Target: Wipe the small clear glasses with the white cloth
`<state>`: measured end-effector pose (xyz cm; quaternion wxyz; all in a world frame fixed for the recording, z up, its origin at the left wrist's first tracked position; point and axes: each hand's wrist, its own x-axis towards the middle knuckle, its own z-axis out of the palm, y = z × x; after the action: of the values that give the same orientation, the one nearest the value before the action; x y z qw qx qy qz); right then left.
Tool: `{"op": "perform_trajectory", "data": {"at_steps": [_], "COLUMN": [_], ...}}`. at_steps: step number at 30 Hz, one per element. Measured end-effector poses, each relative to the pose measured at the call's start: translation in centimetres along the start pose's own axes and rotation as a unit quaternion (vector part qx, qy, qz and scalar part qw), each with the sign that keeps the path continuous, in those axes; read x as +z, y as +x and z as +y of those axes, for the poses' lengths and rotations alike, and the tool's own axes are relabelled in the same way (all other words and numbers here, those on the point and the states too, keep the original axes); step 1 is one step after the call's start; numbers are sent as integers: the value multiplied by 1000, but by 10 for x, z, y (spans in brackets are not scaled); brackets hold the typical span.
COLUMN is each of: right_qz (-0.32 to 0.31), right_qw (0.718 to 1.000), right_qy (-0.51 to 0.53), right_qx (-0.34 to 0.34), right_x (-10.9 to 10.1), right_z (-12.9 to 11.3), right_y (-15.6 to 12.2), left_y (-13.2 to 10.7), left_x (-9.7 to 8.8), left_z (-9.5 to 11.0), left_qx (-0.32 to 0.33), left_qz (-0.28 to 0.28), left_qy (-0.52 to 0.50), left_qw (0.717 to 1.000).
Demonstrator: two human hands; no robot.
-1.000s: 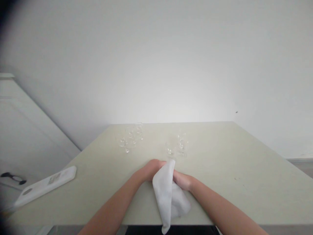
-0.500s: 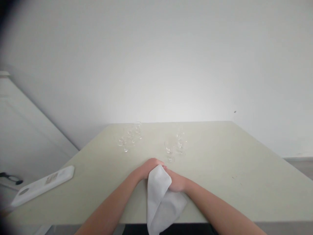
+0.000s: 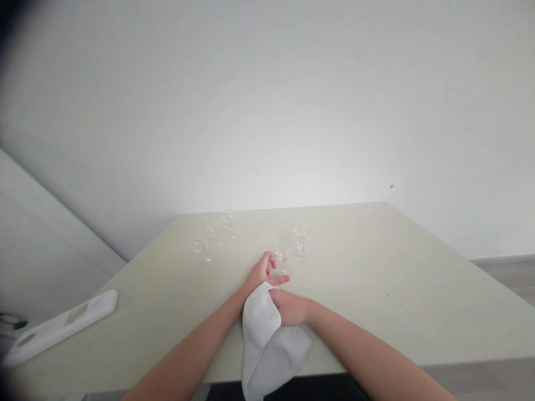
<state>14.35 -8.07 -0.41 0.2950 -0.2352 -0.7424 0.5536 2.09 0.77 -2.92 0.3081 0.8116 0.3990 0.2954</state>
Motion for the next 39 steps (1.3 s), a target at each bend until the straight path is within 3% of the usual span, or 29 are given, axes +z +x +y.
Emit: {"op": "perform_trajectory", "data": {"at_steps": [7, 13, 18, 25, 32, 36, 38, 39], "right_qz": [-8, -49, -76, -54, -62, -63, -51, -43], "right_qw": [1000, 998, 997, 997, 998, 997, 996, 995], "right_qy": [4, -35, -26, -39, -3, 35, 62, 76], "right_qx": [18, 10, 7, 36, 28, 22, 33, 41], "right_x": [1, 1, 1, 2, 0, -2, -2, -2], "right_z": [-5, -9, -13, -15, -10, -6, -4, -3], "right_y": [1, -1, -4, -6, -4, -4, -5, -6], "left_y": [13, 17, 22, 23, 24, 14, 3, -3], "left_x": [8, 16, 22, 24, 25, 3, -26, -43], "left_z": [0, 8, 24, 36, 34, 31, 25, 20], "left_qx": [18, 115, 119, 120, 112, 97, 96, 103], "left_qz": [-55, -182, -173, -175, -144, -150, -63, 44], "left_qy": [36, 72, 56, 84, 54, 30, 44, 51], "left_qw": [998, 974, 976, 974, 982, 983, 992, 992]}}
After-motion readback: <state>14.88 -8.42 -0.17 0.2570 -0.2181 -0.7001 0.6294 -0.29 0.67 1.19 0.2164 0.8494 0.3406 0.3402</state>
